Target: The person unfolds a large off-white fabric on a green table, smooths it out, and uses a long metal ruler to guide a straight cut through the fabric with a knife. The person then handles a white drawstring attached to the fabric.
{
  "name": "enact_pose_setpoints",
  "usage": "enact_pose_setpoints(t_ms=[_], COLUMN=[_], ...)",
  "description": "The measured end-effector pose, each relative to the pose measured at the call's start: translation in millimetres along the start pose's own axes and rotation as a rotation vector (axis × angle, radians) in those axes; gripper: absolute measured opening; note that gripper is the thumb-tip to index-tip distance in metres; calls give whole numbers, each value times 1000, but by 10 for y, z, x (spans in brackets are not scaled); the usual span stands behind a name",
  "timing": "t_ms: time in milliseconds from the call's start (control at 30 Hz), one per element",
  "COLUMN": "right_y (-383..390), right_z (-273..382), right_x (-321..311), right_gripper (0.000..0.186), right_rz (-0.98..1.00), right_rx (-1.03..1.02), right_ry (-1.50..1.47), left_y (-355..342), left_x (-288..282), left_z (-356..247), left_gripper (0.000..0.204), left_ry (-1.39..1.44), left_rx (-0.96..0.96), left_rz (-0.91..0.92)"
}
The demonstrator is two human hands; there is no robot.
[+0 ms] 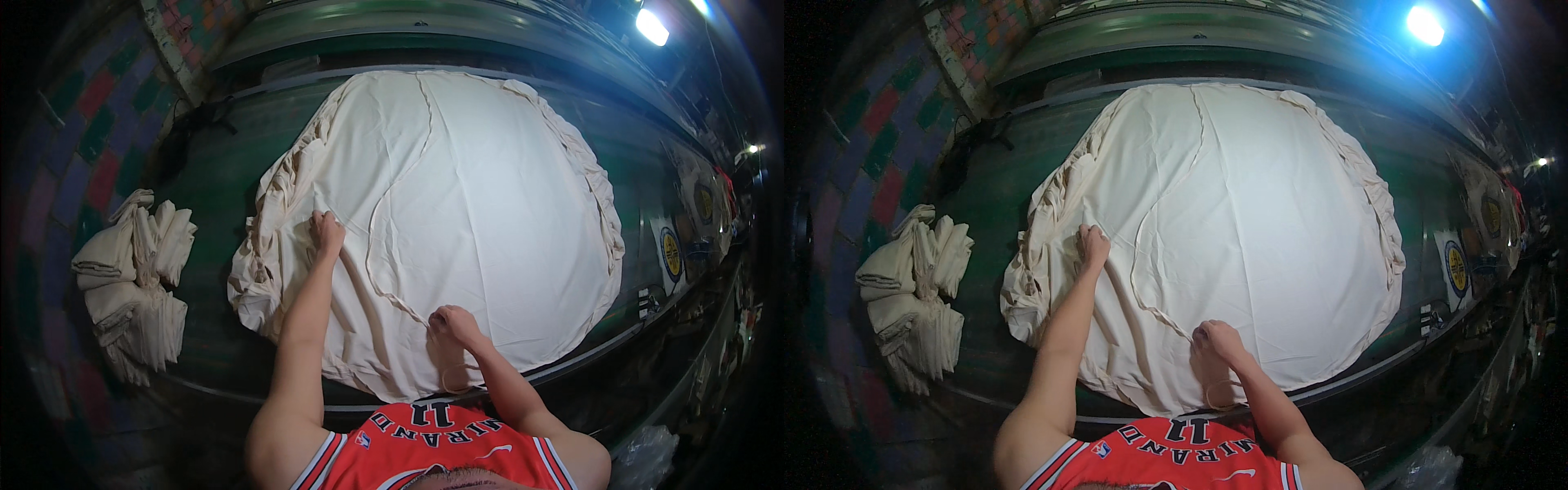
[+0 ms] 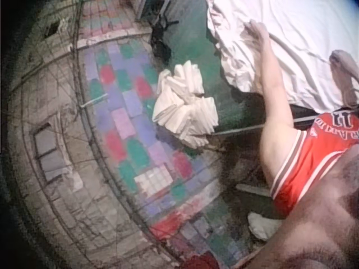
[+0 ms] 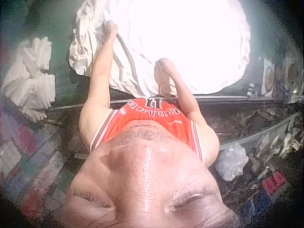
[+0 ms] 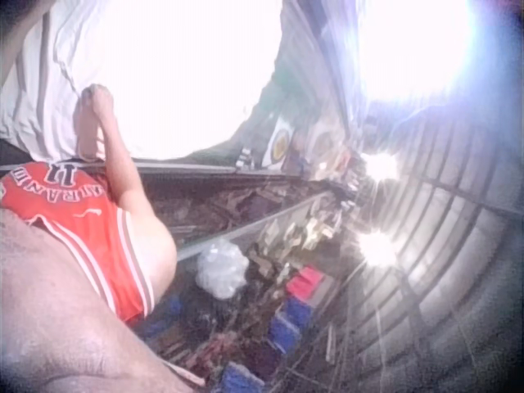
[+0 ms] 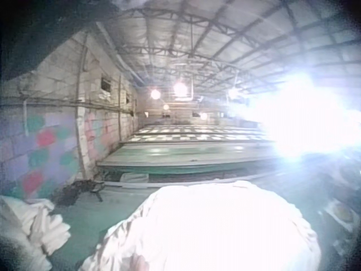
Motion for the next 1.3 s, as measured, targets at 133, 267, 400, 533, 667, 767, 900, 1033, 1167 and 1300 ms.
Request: enact_pose_setpoints(t_ms=[133,267,400,533,667,767,900,1033,1167,1300], right_y=[-118,-278,-372,-433,-447,-436,-418,-384,-316,-166], right_z=[8,32,67,89,74,56,30,4,8,71], right_x=[-23,-94,-174,-194,-210,-208,-160,-111,-89,-12], right_gripper=[24,27,29,29,29,28,27,26,24,23], right_rz=[92,181,216,248,259,244,221,195,113,73], right_rx=[107,160,161,172,175,156,147,150,110,91], right_ry=[-17,32,-31,-29,-49,-57,-37,2,7,69], left_y=[-287,-549,-933,-1004,-886,-832,-764,-487,37,510], left_x=[142,195,356,488,431,252,32,-55,-185,-368], left_z=[-114,-61,314,602,574,400,86,-350,-572,-485], left_gripper=[23,23,23,21,25,28,36,44,48,48], left_ry=[-68,-183,-149,-66,-109,-191,-366,-446,-249,-251], left_rx=[11,-97,-88,26,-12,-41,-198,-124,18,-163], left_rz=[-206,-272,45,-59,-106,-64,-5,-40,58,82])
Point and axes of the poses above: each hand's wrist, its own y-axis away from the middle knuckle, its own x-axis out of the palm, z = x × y, the point moved 2 cm from there along -y, towards the middle knuckle, and after that the axes turned 9 degrees about -z, right-handed, at the moved point
